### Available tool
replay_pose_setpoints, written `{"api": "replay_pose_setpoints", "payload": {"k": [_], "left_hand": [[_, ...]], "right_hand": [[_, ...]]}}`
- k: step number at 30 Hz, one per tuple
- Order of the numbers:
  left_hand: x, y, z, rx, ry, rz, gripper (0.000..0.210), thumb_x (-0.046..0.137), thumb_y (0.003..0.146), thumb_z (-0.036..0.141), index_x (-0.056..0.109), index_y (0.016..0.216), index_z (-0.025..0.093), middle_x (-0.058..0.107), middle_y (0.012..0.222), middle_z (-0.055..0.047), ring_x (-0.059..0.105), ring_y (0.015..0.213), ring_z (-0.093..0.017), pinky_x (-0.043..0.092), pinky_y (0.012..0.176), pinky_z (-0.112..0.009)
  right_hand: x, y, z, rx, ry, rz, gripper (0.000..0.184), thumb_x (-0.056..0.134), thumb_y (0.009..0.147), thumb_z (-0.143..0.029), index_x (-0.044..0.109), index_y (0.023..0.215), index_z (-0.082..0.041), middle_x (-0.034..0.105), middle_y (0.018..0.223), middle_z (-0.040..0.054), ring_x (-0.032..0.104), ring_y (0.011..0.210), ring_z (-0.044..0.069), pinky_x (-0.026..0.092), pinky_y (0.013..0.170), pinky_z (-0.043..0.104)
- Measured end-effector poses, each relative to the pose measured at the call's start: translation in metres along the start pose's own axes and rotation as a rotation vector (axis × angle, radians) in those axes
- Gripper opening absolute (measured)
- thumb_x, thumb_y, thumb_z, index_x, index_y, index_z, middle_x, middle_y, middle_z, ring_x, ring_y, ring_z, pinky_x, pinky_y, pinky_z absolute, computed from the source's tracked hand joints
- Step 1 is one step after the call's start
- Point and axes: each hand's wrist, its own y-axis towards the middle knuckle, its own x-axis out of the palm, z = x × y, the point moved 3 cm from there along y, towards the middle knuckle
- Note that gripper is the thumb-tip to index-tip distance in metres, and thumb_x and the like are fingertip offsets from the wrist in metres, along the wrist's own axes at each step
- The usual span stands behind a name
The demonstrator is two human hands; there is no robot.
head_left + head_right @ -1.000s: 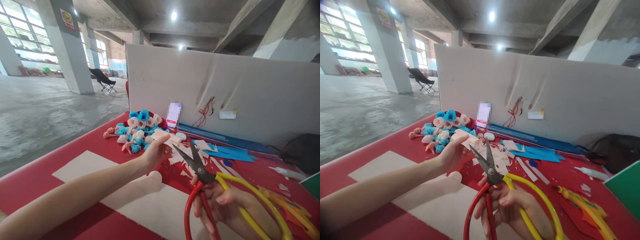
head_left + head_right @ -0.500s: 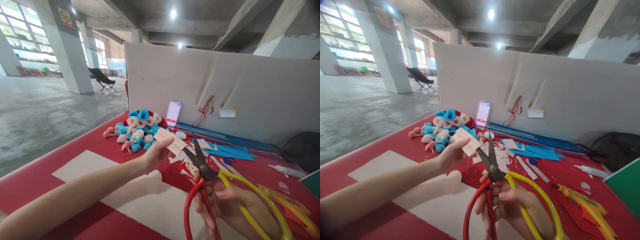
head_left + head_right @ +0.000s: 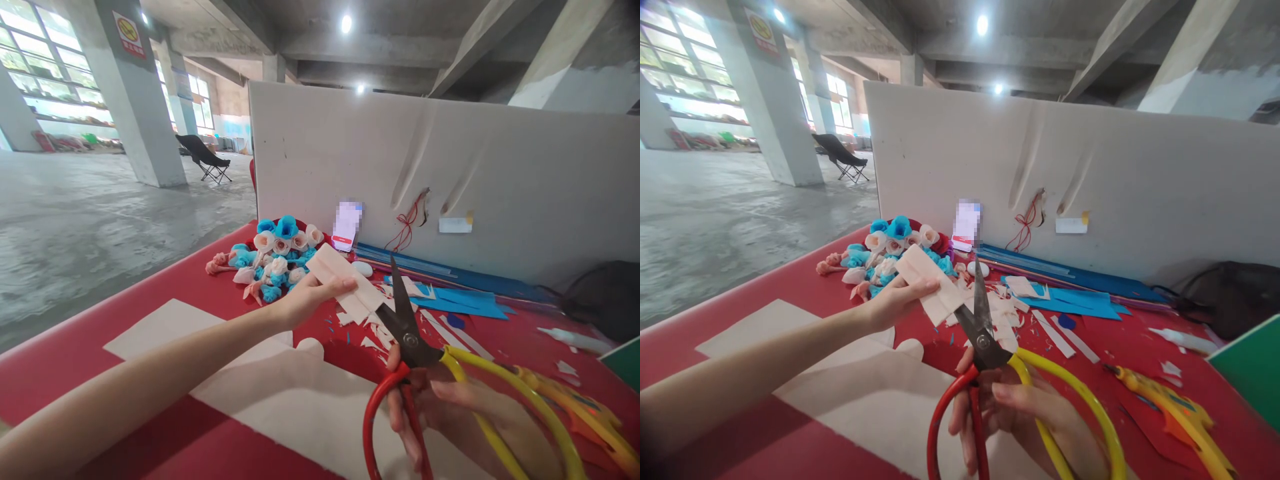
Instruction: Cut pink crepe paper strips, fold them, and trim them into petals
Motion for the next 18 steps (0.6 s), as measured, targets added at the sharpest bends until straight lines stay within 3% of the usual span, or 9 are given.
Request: {"api": "replay_pose_setpoints", "payload": {"k": [8, 18], "left_hand": [[-0.007, 0.003, 0.005, -0.006, 0.051, -0.042, 0.038, 0.076, 0.061, 0.043, 0.067, 0.083, 0.012, 0.069, 0.082, -0.008, 0.064, 0.081, -0.021, 0.049, 0.075, -0.029], [-0.008, 0.001, 0.009, 0.025, 0.088, -0.052, 0.032, 0.073, 0.067, 0.039, 0.066, 0.086, 0.015, 0.069, 0.090, -0.007, 0.064, 0.084, -0.020, 0.048, 0.076, -0.029]], "right_hand": [[-0.006, -0.001, 0.008, -0.035, -0.065, 0.087, 0.021, 0.043, 0.091, -0.032, 0.055, 0.102, -0.018, 0.060, 0.074, 0.0026, 0.058, 0.053, 0.008, 0.047, 0.050, 0.019], [-0.008, -0.007, 0.020, 0.163, -0.080, 0.268, 0.035, 0.054, 0.082, -0.047, 0.052, 0.104, -0.021, 0.046, 0.058, -0.0035, 0.034, 0.039, 0.004, 0.031, 0.037, 0.018]]}}
